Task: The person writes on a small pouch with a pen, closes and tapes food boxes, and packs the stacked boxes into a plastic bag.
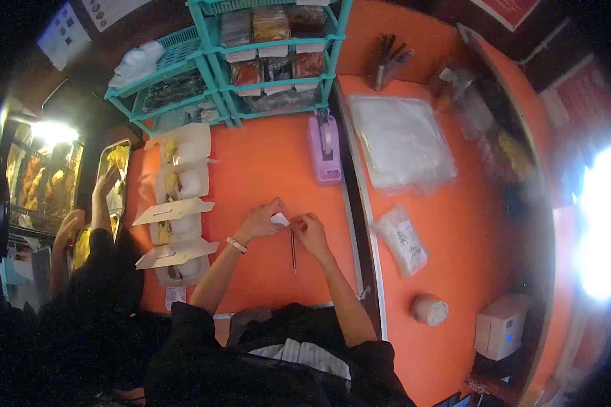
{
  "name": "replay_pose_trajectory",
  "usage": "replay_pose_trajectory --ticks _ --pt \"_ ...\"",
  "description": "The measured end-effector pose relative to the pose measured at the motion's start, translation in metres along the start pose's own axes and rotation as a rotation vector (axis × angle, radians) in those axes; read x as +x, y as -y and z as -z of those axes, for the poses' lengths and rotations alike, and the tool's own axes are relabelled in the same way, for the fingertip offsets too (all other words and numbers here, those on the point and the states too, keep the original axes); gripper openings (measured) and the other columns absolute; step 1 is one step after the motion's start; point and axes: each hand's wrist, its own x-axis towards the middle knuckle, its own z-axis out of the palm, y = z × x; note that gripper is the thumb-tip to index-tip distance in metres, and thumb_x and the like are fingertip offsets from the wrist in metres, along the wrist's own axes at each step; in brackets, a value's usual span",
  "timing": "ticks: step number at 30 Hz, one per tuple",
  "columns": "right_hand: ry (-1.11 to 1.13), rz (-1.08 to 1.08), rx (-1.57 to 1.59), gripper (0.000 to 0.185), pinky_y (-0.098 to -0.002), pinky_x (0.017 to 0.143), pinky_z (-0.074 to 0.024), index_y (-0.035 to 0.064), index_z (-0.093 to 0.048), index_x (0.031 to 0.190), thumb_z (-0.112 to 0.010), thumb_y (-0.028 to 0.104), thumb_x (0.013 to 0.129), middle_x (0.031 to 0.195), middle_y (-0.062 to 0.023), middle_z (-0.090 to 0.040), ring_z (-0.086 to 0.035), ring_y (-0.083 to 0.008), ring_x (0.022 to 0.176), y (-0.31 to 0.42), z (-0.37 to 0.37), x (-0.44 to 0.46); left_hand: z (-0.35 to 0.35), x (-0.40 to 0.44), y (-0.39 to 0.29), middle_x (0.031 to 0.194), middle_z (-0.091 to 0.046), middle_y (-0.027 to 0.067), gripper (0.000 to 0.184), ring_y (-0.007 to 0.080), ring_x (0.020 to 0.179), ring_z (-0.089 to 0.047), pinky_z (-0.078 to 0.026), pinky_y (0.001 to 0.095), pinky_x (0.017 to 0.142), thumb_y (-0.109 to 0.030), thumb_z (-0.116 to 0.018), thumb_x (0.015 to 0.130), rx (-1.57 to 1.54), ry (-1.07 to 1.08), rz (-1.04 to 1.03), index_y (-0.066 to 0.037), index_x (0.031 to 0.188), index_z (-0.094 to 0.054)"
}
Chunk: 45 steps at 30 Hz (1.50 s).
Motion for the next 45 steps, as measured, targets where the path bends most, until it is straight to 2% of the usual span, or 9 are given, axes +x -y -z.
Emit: replay_pose_trajectory --ticks 2,12,17,19,20,22,28,38,45 --pt "0.106 0.008 -0.050 0.012 -0.0292 0.067 -0.0485 0.0015 -0.062 0.087 -0.065 0.002 0.075 0.088 -0.0113 -0.059 -0.060 -0.0200 0.073 0.024 0.016 0.000 0.006 -0.001 -0.006 0.100 -0.063 0.0064 0.047 0.0303 0.098 -0.058 -0.044 0.0470 0.080 -0.030 -0.070 0.070 -0.019 0.002 -0.047 -0.019 0.108 -0.045" --pt "0.164 -0.029 -0.004 0.012 -0.0336 0.067 -0.0485 -0.0003 -0.063 0.087 -0.064 0.007 0.078 0.087 -0.0135 -0.060 -0.060 -0.0232 0.072 0.013 0.031 -0.011 0.006 0.005 -0.018 0.104 -0.062 0.0082 0.055 0.0316 0.101 -0.057 -0.043 0.0474 0.083 -0.032 -0.074 0.067 -0.018 0.237 -0.164 -0.017 0.110 -0.042" --pt "0.196 0.029 0.063 0.008 -0.0280 0.062 -0.0469 0.0010 -0.063 0.087 -0.063 0.007 0.081 0.082 -0.0070 -0.062 -0.059 -0.0161 0.073 0.003 0.036 -0.017 0.014 0.006 -0.033 0.108 -0.059 0.0116 0.057 0.0347 0.106 -0.053 -0.036 0.0504 0.091 -0.032 -0.074 0.066 -0.219 0.491 -0.148 -0.019 0.112 -0.042" --pt "0.167 -0.117 0.185 0.008 -0.0261 0.058 -0.0449 0.0019 -0.063 0.086 -0.062 0.010 0.083 0.079 -0.0044 -0.061 -0.057 -0.0131 0.070 -0.001 0.038 -0.017 0.002 -0.005 -0.046 0.120 -0.052 0.0099 0.052 0.0329 0.114 -0.045 -0.029 0.0537 0.098 -0.029 -0.074 0.067 -0.026 -0.144 -0.253 -0.021 0.110 -0.047" --pt "0.141 -0.268 0.307 0.010 -0.0242 0.055 -0.0429 0.0028 -0.063 0.085 -0.062 0.013 0.084 0.076 -0.0018 -0.060 -0.055 -0.0102 0.067 -0.004 0.039 -0.017 -0.002 -0.010 -0.052 0.120 -0.052 0.0099 0.052 0.0329 0.114 -0.045 -0.029 0.0537 0.098 -0.029 -0.074 0.067 -0.025 -0.143 -0.257 -0.021 0.110 -0.047" --pt "0.058 -0.275 0.389 0.012 -0.0227 0.053 -0.0407 0.0037 -0.063 0.085 -0.061 0.015 0.085 0.074 0.0000 -0.059 -0.054 -0.0084 0.065 0.013 0.044 -0.022 -0.001 -0.023 -0.067 0.128 -0.044 0.0057 0.036 0.0295 0.119 -0.038 -0.022 0.0559 0.103 -0.026 -0.074 0.067 0.190 -0.553 -0.466 -0.022 0.099 -0.057" --pt "-0.094 -0.286 0.535 0.015 -0.0202 0.050 -0.0376 0.0049 -0.063 0.086 -0.062 0.019 0.086 0.073 0.0014 -0.058 -0.053 -0.0060 0.064 0.037 0.052 -0.030 -0.003 -0.035 -0.096 0.130 -0.043 -0.0022 0.011 0.0274 0.122 -0.034 -0.017 0.0576 0.105 -0.025 -0.073 0.068 0.188 -0.623 -0.347 -0.021 0.076 -0.066" --pt "-0.262 -0.090 0.166 0.016 -0.0234 0.055 -0.0448 -0.0013 -0.062 0.089 -0.062 0.014 0.086 0.075 -0.0042 -0.061 -0.056 -0.0090 0.065 0.050 0.063 -0.031 -0.007 -0.032 -0.105 0.134 -0.042 -0.0049 0.008 0.0243 0.119 -0.036 -0.016 0.0560 0.105 -0.026 -0.071 0.071 0.220 -0.644 -0.411 -0.021 0.073 -0.066" --pt "-0.252 -0.039 0.182 0.011 -0.0245 0.058 -0.0471 -0.0012 -0.061 0.091 -0.061 0.009 0.086 0.084 -0.0052 -0.061 -0.058 -0.0110 0.071 0.051 0.063 -0.030 -0.010 -0.032 -0.104 0.132 -0.043 -0.0054 0.009 0.0245 0.119 -0.035 -0.017 0.0558 0.105 -0.025 -0.072 0.070 0.195 -0.660 -0.371 -0.021 0.073 -0.065"
